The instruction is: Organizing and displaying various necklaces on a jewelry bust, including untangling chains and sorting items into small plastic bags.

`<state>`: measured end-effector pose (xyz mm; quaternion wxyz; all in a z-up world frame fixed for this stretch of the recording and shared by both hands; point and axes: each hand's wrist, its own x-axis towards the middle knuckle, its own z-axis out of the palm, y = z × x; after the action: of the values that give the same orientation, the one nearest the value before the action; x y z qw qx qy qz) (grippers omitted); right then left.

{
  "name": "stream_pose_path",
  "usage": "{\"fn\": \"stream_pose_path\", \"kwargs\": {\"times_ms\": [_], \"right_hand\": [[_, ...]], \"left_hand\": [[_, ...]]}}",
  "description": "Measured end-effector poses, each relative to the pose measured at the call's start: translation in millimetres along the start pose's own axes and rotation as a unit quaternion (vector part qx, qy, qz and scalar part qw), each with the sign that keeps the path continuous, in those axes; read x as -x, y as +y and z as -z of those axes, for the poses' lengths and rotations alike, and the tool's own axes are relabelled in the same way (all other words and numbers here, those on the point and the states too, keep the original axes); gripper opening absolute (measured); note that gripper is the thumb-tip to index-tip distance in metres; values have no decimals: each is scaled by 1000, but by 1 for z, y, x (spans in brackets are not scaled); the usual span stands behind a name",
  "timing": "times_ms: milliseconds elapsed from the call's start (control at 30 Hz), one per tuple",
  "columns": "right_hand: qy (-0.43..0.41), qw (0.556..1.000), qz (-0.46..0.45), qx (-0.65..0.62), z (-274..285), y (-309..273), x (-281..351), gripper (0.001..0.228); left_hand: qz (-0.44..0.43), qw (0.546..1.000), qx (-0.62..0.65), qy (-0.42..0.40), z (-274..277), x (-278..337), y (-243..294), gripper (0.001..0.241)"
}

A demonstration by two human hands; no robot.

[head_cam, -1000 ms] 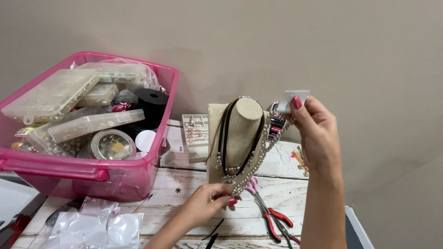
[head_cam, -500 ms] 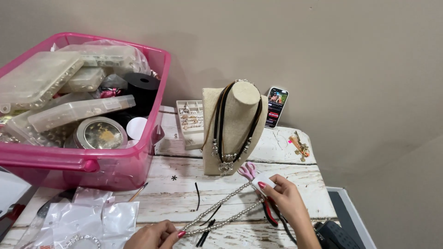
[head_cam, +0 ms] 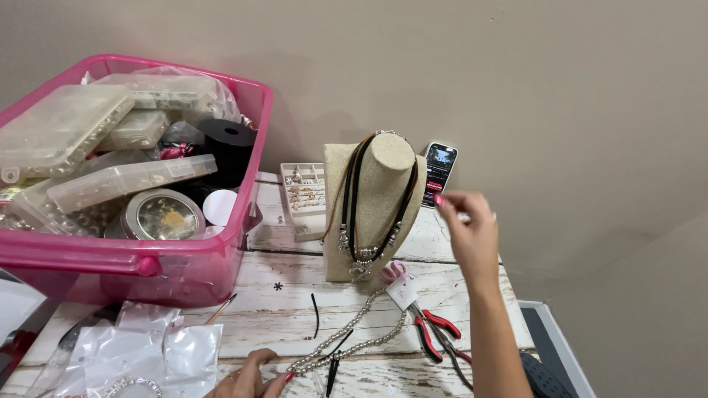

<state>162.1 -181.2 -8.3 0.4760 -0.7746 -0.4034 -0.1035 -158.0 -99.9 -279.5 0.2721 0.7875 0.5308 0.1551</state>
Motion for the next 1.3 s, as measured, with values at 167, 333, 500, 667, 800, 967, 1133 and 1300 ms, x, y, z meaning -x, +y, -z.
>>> {"fn": "stream_pose_path", "kwargs": {"times_ms": [167, 333, 500, 667, 800, 967, 1133, 1300], "right_hand": [[-48, 996, -7, -79, -11, -60, -70, 31], [-160, 981, -97, -49, -21, -98, -95, 29], [-159, 977, 99, 104, -39, -46, -133, 23], [-199, 963, 166, 78, -22, -67, -123, 10], [-231, 967, 102, 43, -19, -83, -112, 8], [-235, 970, 26, 55, -25, -94, -114, 12], [-310, 948, -69, 26, -24, -96, -129, 21], [-327, 942, -41, 68, -30, -94, -138, 28]], "left_hand": [[45, 997, 45, -50, 17, 4, 9, 39], [-33, 997, 76, 9, -1, -2, -7, 34], [5, 999, 42, -33, 10, 0, 3, 28], [-9, 998, 63, -7, 9, 1, 2, 25], [-13, 999, 53, 2, 6, 1, 2, 23], [-20, 998, 56, 21, 16, 4, 8, 21], [-63, 996, 55, 1, 17, 1, 2, 23], [8, 992, 17, -125, 37, 1, 11, 33]]}}
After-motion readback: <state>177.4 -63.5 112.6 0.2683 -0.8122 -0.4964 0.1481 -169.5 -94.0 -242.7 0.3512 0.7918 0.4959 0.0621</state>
